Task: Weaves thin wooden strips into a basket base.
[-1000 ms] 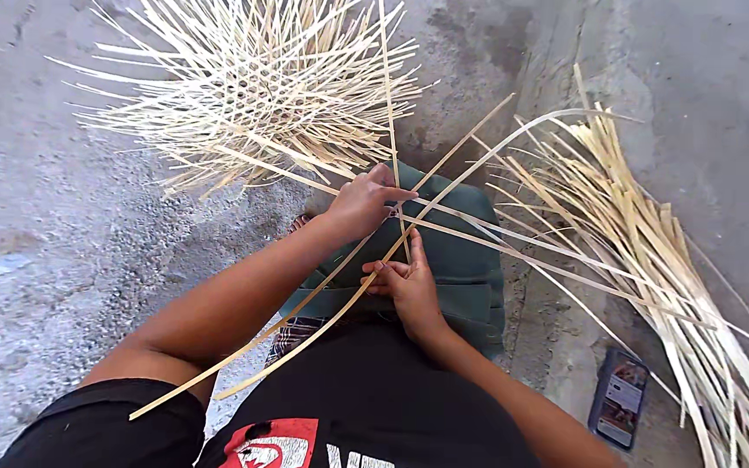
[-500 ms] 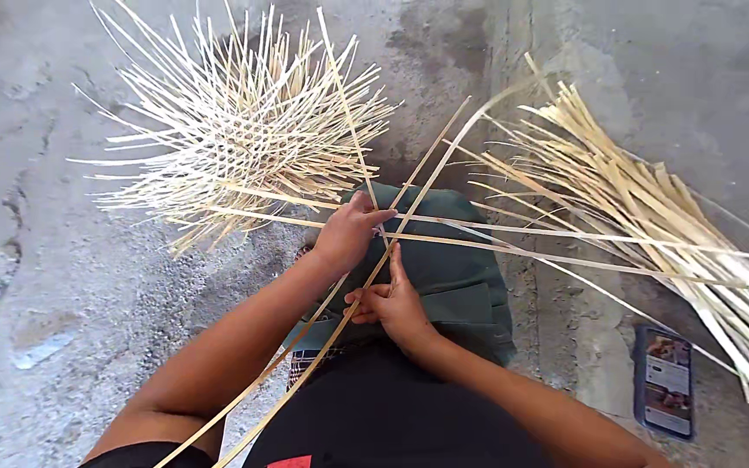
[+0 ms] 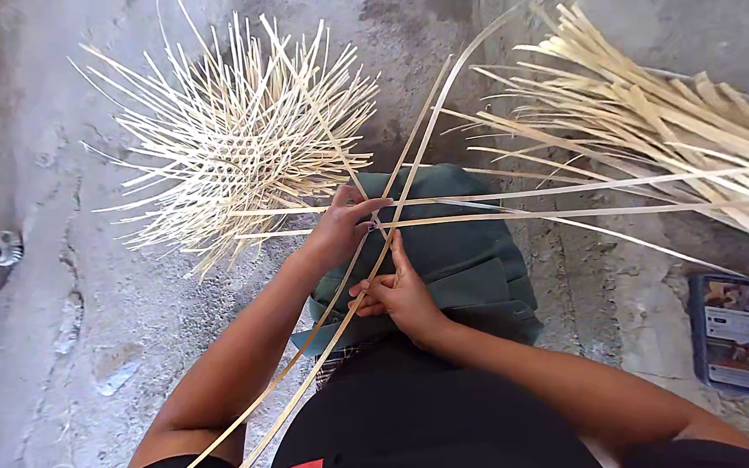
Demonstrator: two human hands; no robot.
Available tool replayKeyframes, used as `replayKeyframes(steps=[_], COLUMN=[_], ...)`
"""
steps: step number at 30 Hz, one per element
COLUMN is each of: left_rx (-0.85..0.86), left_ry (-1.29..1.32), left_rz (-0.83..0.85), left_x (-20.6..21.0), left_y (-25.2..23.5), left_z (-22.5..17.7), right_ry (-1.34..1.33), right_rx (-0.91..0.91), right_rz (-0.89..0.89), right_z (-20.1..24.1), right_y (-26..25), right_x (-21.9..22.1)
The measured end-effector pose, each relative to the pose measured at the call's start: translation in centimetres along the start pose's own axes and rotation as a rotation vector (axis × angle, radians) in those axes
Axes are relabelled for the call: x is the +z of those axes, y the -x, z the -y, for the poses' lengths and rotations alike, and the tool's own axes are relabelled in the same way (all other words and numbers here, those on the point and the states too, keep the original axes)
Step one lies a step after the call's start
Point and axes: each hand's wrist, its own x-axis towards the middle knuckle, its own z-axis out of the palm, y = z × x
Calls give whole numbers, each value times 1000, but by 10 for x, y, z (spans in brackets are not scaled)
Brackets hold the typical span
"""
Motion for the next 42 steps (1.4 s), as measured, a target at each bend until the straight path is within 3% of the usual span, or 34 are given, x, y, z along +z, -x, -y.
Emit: replayKeyframes(steps=[8,11,13,16,19,22,26,32,36,38,42], left_rx=[-29,-54,-41,5,65,87,90,80,77,80,83], left_ry=[-73,-69,-52,-46,-50,-51,-24,-4,-2,-10,-39], left_rz=[-32,-22,-20,-50,-76,-85,-44,14,-7,-31,-113], left_x=[2,4,5,9,13,17,17,10,11,13,18], left_y=[3,1,-1,0,0,-3,-4,-2,-1,-1,1], left_z=[-15,-14,-11,-4,2,10,18,7,7,10,11], right_ry=[105,255,404,753,1225,1349,1425,1473,1604,1596,1420], right_rx=[86,140,75,-71,-28,-17,-198,-143,-422,-446,-364], right_rz=[57,208,214,-100,-668,-1050,-1076,-1020,-1066,-1173,-1592], right_z=[6,38,67,100,127,133,111,118,149,173,207], right_y=[0,18,42,84,135,175,164,149,182,210,274], right_x=[-3,-27,-61,-142,-231,-304,-346,-352,-358,-354,-366])
